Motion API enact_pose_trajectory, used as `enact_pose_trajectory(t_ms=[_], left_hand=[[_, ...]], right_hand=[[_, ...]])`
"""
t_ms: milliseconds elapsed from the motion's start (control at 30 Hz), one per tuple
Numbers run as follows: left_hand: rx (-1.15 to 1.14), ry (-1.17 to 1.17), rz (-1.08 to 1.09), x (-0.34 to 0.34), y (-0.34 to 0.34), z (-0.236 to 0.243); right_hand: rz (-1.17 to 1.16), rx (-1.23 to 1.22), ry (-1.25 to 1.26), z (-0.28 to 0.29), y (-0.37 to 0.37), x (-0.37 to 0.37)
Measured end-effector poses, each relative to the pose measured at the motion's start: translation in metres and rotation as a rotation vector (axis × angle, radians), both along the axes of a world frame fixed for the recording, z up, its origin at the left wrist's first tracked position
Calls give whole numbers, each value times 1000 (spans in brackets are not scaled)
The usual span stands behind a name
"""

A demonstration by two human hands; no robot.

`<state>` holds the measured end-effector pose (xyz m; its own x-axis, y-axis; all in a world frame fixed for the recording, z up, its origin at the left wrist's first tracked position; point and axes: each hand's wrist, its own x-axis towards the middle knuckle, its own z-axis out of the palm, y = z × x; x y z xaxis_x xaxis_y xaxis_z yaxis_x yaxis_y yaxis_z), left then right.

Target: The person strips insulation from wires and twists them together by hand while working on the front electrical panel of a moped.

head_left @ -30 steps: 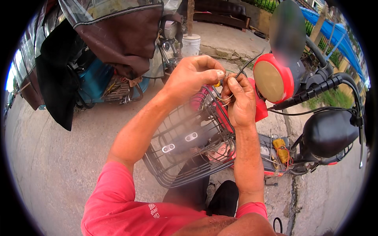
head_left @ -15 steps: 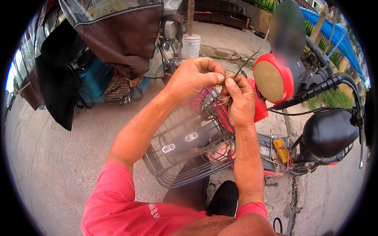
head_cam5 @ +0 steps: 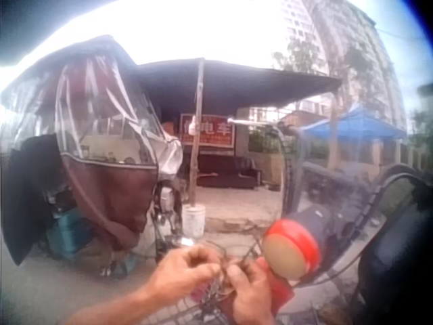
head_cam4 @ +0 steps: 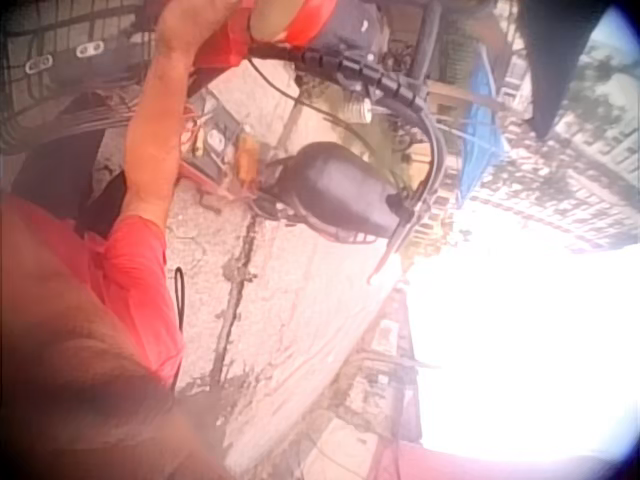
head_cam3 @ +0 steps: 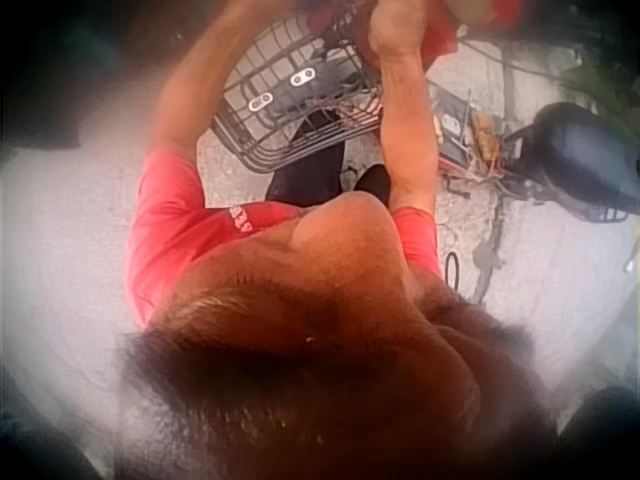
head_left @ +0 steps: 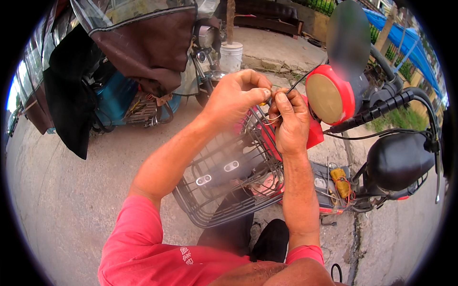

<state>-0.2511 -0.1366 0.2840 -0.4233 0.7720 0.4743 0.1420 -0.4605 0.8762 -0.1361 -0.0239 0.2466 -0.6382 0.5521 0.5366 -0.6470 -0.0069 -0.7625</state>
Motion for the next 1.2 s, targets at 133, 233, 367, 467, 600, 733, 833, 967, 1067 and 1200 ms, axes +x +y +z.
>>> enact_pose_trajectory(t_ms=[133,233,367,467,600,733,833,967,1067,1200], left_hand=[[-18,-25,7,-1,-2,3],[-8,-13,-4,1,-2,4],[27,-16,-24,2,-1,1],[40,-1,-8,3,1,0],[69,64,25,4,3,-2],[67,45,47,6,3,-3],[80,13,69,3,0,0],[92,24,74,1,1,2],[67,88,62,0,1,0],[61,82,53,3,0,0]], right_hand=[[-2,-6,-17,2,-2,1],[-3,4,-25,3,-3,2],[4,19,-32,3,-3,2],[-17,37,-41,3,-4,2],[-41,31,-10,1,-3,1],[-46,12,2,2,-5,-1],[-33,1,-20,3,-4,0],[-25,-11,-28,4,-6,2],[-16,8,-28,3,-6,1],[-30,33,-24,3,-6,1]])
